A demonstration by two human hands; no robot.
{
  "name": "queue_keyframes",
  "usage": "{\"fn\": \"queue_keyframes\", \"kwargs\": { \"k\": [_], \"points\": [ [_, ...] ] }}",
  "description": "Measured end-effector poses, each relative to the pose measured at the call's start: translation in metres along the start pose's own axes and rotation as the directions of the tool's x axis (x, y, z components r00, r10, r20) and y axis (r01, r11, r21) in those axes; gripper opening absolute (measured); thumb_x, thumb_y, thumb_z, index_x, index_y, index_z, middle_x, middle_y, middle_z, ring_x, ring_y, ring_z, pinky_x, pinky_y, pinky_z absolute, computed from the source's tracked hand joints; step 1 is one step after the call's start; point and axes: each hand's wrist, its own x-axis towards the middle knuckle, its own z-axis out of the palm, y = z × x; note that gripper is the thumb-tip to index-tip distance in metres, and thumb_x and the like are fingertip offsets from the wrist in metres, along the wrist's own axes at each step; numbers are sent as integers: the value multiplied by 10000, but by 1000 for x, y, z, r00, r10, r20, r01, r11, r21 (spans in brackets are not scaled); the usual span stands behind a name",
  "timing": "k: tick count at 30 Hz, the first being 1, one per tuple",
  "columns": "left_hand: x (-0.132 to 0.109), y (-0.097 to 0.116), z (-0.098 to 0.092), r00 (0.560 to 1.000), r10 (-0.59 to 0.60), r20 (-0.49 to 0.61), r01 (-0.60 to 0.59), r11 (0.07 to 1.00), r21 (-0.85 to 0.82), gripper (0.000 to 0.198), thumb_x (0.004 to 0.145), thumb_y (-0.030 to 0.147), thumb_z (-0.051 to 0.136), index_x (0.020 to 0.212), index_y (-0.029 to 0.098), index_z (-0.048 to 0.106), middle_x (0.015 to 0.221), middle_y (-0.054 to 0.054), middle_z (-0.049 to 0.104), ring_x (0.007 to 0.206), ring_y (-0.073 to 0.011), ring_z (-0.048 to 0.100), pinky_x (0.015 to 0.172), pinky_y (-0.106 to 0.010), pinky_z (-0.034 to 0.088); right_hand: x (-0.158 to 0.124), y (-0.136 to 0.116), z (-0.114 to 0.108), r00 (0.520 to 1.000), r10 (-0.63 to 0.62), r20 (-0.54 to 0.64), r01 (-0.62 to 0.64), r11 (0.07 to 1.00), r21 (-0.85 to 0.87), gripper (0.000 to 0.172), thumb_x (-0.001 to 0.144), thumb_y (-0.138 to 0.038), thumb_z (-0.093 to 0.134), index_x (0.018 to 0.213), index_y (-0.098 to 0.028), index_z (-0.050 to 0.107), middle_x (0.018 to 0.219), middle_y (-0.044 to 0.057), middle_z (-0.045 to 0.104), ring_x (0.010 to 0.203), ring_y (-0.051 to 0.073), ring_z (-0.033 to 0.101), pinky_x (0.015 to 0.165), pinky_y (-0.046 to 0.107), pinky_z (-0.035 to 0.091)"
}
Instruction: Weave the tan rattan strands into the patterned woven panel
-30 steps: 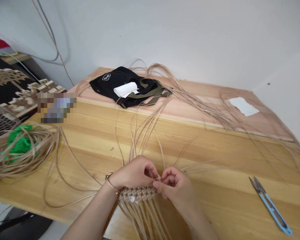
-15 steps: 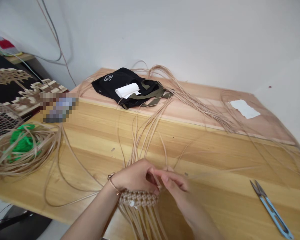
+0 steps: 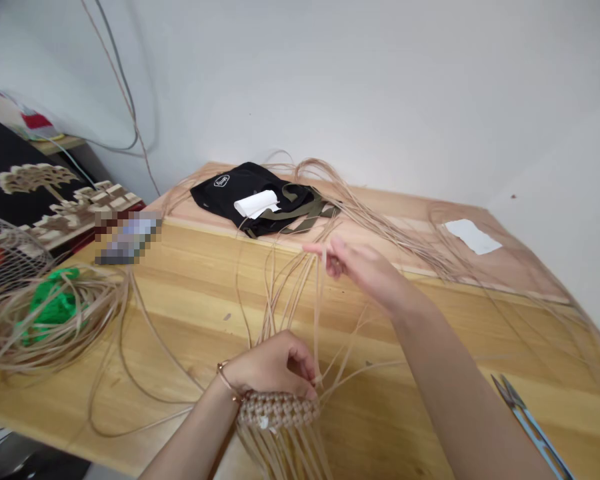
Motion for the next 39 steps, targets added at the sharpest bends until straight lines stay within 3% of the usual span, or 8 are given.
{"fn": "queue_keyframes", "kwargs": {
  "k": [4,10,15,19,23,28,35,39],
  "points": [
    [2,-3,-1,1000,-17,-22,18,999,48,343,507,343,704,755,109,671,728,-61,659,624,-127,578,552,-209,434,47,-18,-19,997,-78,20,75,991,106,470,773,-556,424,1061,-217,576,642,-1,551,586,111,504,579,222,419],
    [4,-4,1,998,-57,-37,60,995,74,295,508,304,689,735,117,668,663,-23,629,556,-94,535,498,-181,393,76,-6,-31,975,24,-223,-19,1000,25,658,752,-683,241,898,-145,591,769,86,621,659,154,579,571,244,456],
    [4,-1,1,999,-26,-39,27,999,33,252,504,266,680,703,114,650,595,14,571,508,-70,481,469,-171,355,16,18,0,999,-38,-21,29,953,-301,416,789,-489,441,556,-167,561,555,9,565,544,116,506,550,228,379],
    [4,1,-1,999,27,-25,-26,999,22,181,525,217,659,666,105,633,577,26,542,513,-62,463,474,-169,339,-47,38,23,960,74,271,65,881,-468,327,843,-351,387,635,-196,587,579,-13,570,538,117,483,496,224,306],
    [3,4,-2,999,46,-19,-46,999,21,171,546,206,654,680,104,624,565,37,520,497,-51,436,453,-158,319,-77,52,31,964,115,240,0,901,-433,184,804,-269,449,749,-218,617,705,-7,622,633,130,519,557,217,341],
    [1,6,-2,1000,22,-15,-21,999,42,185,565,224,665,689,97,610,570,28,527,502,-51,444,457,-152,328,-85,61,40,972,216,96,-168,917,-362,149,753,-288,519,737,-196,635,586,-19,560,527,100,438,480,206,292],
    [3,6,-3,996,88,-8,-88,996,-11,269,690,355,593,666,88,603,577,10,533,535,-59,448,507,-164,343,-87,79,54,947,320,-4,-320,947,16,167,668,-316,609,694,-153,632,600,-1,575,549,98,453,512,210,340],
    [4,6,-4,993,103,-58,-100,994,43,319,763,351,503,650,80,627,586,-18,582,545,-71,481,529,-170,366,-90,86,55,923,385,-13,-382,921,80,226,679,-376,597,708,-152,606,597,-2,558,539,98,457,502,214,342]
  ]
}}
